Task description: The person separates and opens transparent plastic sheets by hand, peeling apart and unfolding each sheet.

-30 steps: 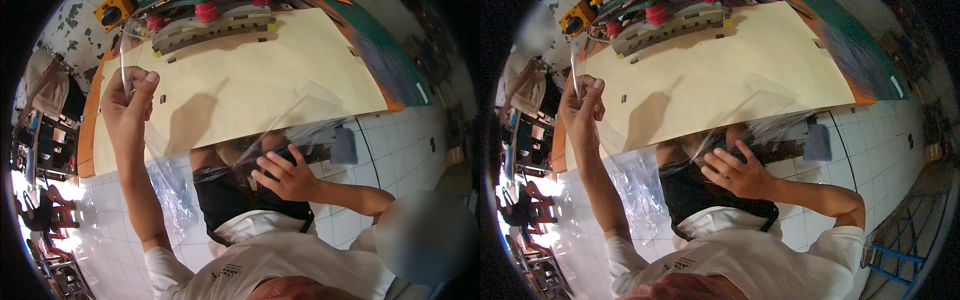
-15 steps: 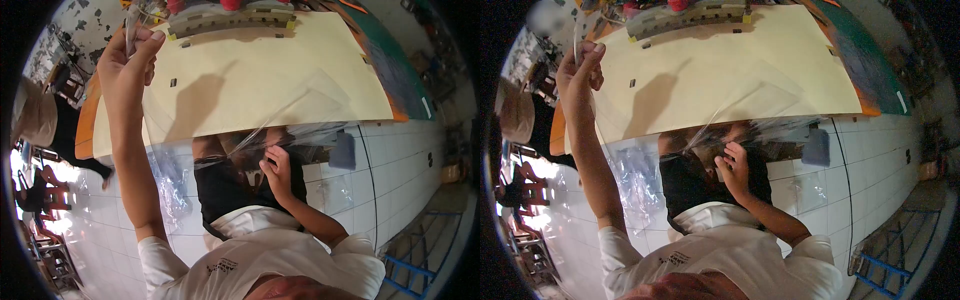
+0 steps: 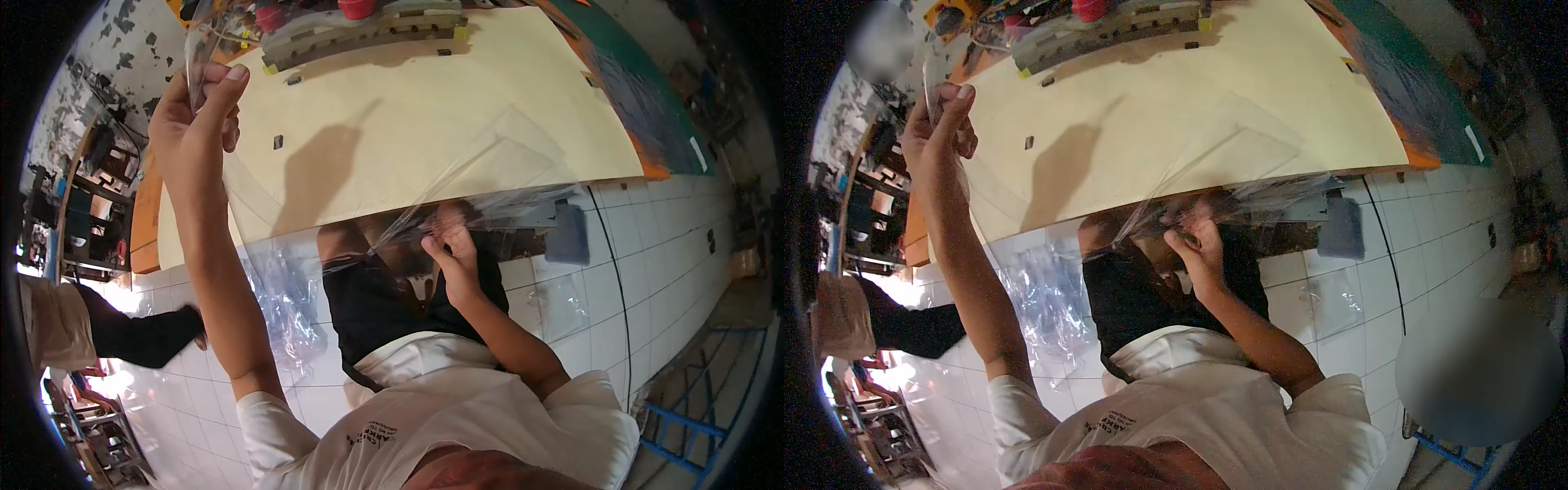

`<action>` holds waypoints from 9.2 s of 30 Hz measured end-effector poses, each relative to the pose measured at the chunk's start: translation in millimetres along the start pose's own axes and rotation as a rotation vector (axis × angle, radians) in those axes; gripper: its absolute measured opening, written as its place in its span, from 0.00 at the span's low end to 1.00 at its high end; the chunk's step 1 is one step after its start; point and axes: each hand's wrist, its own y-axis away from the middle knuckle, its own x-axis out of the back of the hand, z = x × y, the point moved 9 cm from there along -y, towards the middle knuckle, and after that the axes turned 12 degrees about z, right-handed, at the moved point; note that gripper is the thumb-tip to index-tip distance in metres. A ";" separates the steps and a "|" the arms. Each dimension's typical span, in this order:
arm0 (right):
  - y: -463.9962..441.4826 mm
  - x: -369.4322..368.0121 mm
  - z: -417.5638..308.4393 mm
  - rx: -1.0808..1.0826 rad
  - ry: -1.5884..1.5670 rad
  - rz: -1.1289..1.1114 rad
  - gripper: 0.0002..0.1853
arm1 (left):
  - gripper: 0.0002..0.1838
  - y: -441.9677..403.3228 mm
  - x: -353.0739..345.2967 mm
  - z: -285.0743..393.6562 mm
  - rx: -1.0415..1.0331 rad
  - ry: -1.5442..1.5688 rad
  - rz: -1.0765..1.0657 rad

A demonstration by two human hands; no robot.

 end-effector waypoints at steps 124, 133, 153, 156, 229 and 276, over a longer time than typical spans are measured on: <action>26.9 -83.0 -285.8 0.381 0.372 -1.310 0.18 | 0.15 13.4 8.9 109.1 -0.091 -0.388 -0.241; 57.9 -102.0 -267.4 0.637 0.712 -1.487 0.15 | 0.16 12.7 -8.9 104.7 -0.080 -0.410 -0.305; 39.6 -99.1 -276.1 0.687 0.982 -1.415 0.11 | 0.19 12.0 -6.6 99.8 -0.077 -0.309 -0.354; 38.3 -93.7 -276.6 0.604 0.914 -1.381 0.11 | 0.19 10.6 -6.3 97.6 -0.074 -0.295 -0.354; 135.3 57.5 -532.2 1.174 0.844 -0.481 0.10 | 0.33 176.9 -136.0 195.1 -0.744 0.254 -0.532; -7.0 -87.8 -399.0 0.860 0.525 -0.347 0.10 | 0.29 112.9 -108.3 75.7 -0.214 -0.129 -0.516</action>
